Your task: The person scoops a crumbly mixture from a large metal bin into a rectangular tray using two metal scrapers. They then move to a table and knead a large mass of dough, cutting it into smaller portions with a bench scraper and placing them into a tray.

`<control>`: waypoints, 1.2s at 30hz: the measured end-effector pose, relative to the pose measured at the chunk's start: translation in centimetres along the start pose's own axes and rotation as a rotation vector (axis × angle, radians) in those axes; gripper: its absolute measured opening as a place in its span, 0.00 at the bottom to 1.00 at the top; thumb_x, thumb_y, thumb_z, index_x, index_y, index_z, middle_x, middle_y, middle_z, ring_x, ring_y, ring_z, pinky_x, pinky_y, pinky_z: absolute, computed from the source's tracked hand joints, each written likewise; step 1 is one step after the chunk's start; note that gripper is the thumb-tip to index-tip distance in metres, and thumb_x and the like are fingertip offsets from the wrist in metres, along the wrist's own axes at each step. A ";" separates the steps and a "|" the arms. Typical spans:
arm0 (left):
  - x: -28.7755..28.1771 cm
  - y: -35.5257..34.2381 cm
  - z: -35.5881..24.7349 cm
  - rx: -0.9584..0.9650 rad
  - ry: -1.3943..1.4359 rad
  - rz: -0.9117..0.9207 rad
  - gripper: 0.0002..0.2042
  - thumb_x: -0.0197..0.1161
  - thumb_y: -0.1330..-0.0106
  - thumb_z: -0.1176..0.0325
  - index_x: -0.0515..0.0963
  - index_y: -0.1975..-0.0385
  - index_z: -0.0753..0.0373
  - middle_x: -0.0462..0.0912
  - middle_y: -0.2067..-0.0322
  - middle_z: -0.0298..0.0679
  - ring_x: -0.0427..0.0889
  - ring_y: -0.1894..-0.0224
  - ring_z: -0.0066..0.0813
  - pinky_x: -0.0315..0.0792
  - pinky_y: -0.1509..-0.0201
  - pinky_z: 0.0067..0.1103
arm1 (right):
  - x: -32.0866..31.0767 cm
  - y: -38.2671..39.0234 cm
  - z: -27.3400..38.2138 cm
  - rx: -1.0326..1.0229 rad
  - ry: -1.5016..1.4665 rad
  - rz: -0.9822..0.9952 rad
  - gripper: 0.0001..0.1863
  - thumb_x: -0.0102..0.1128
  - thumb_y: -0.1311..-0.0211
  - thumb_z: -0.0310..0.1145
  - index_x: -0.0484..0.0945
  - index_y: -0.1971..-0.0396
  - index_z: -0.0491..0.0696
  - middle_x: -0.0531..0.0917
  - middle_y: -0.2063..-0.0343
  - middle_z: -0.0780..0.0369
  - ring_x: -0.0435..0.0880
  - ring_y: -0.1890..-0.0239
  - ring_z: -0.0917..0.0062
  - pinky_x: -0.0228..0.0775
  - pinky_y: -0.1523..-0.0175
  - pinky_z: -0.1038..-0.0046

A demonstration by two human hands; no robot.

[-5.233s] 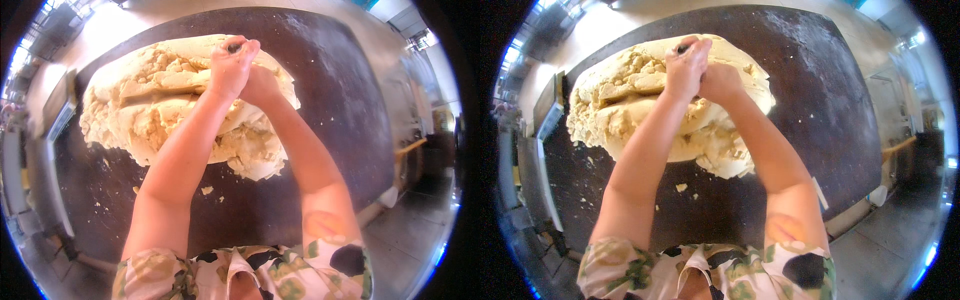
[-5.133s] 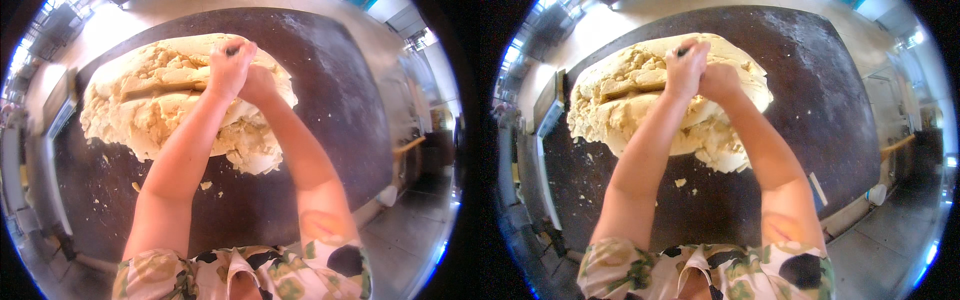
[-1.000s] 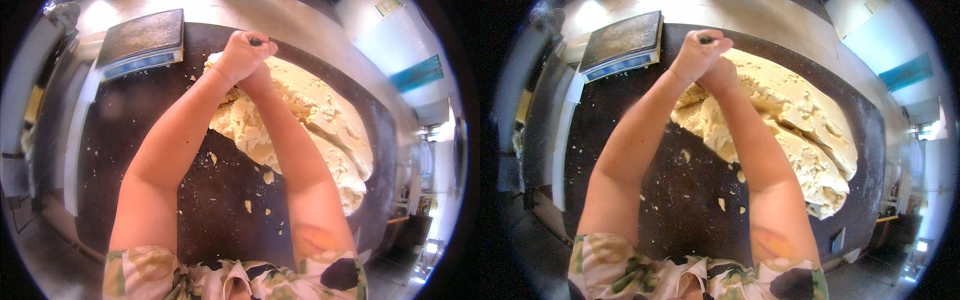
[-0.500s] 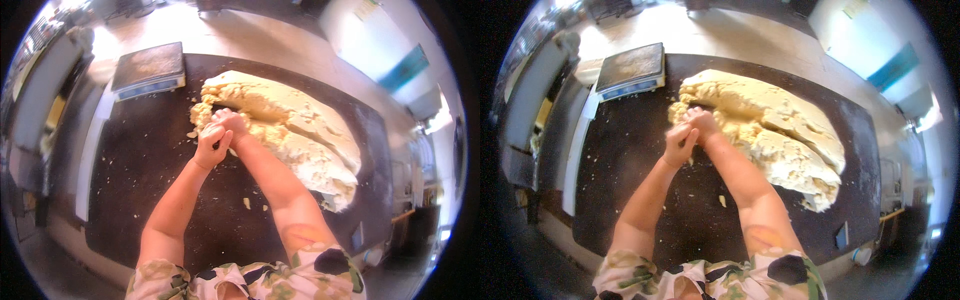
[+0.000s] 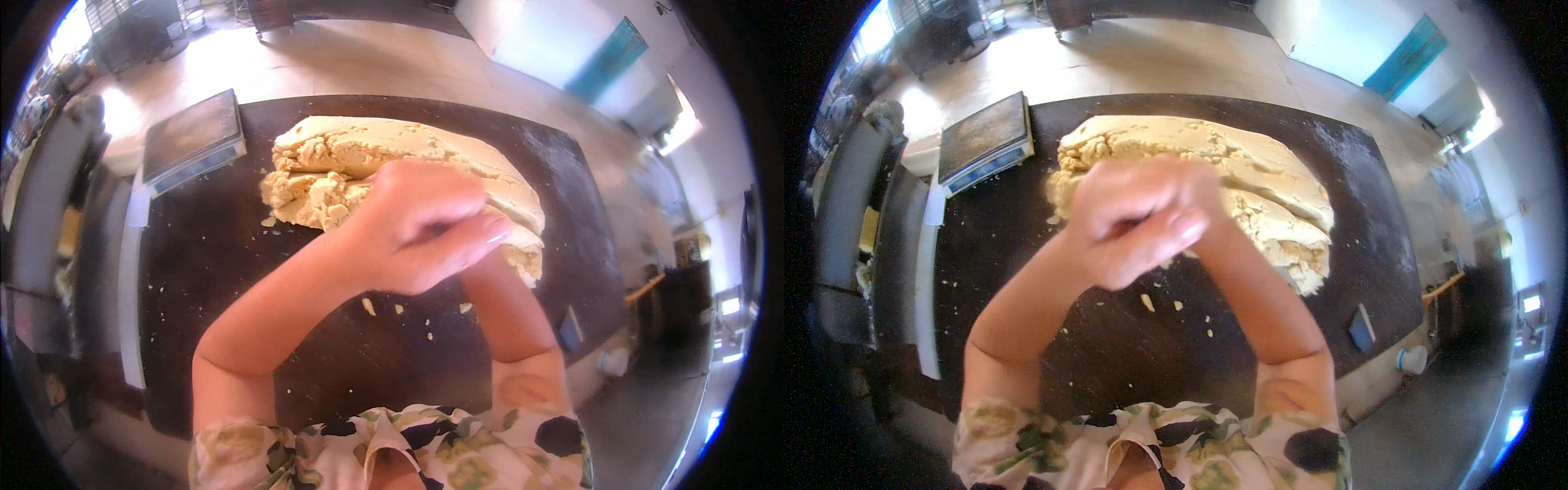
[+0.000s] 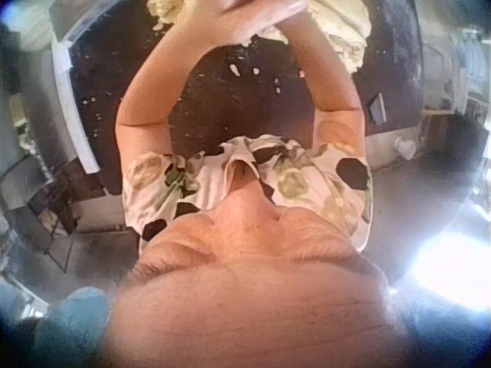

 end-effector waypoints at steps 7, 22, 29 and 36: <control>7.1 -6.1 5.5 -0.284 0.038 0.142 0.26 0.61 0.37 0.48 0.71 0.44 0.58 0.77 0.51 0.46 0.75 0.44 0.36 0.71 0.43 0.33 | -12.9 14.2 -2.1 0.331 1.218 -0.608 0.13 0.50 0.33 0.41 0.76 0.64 0.46 0.76 0.80 0.59 0.76 0.77 0.79 0.71 0.75 0.77; 9.8 -0.6 32.9 -0.845 0.102 -0.305 0.22 0.60 0.33 0.54 0.69 0.88 0.58 0.63 0.89 0.25 0.57 0.84 0.14 0.55 0.81 0.18 | -18.2 18.9 -28.5 0.814 0.721 -0.589 0.26 0.58 0.41 0.45 0.70 0.46 0.47 0.76 0.49 0.53 0.74 0.46 0.62 0.64 0.43 0.63; 8.4 4.8 39.7 -0.786 0.297 -0.438 0.21 0.59 0.32 0.56 0.68 0.87 0.57 0.62 0.88 0.24 0.55 0.84 0.13 0.52 0.81 0.17 | -16.9 19.2 -35.2 0.774 0.606 -0.680 0.34 0.58 0.44 0.48 0.63 0.39 0.50 0.68 0.41 0.56 0.62 0.37 0.66 0.54 0.36 0.61; 7.7 8.2 37.6 -0.906 0.290 -0.538 0.20 0.59 0.33 0.62 0.64 0.88 0.54 0.60 0.89 0.23 0.53 0.86 0.13 0.50 0.82 0.17 | -13.9 18.7 -33.3 1.088 0.770 -0.388 0.36 0.44 0.36 0.57 0.54 0.30 0.57 0.53 0.29 0.60 0.40 0.26 0.65 0.32 0.27 0.49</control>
Point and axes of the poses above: each hand's wrist, its own y-axis away from the middle knuckle, its own x-axis out of the palm, z = x × y, the point moved 7 cm from there along -y, towards the middle knuckle
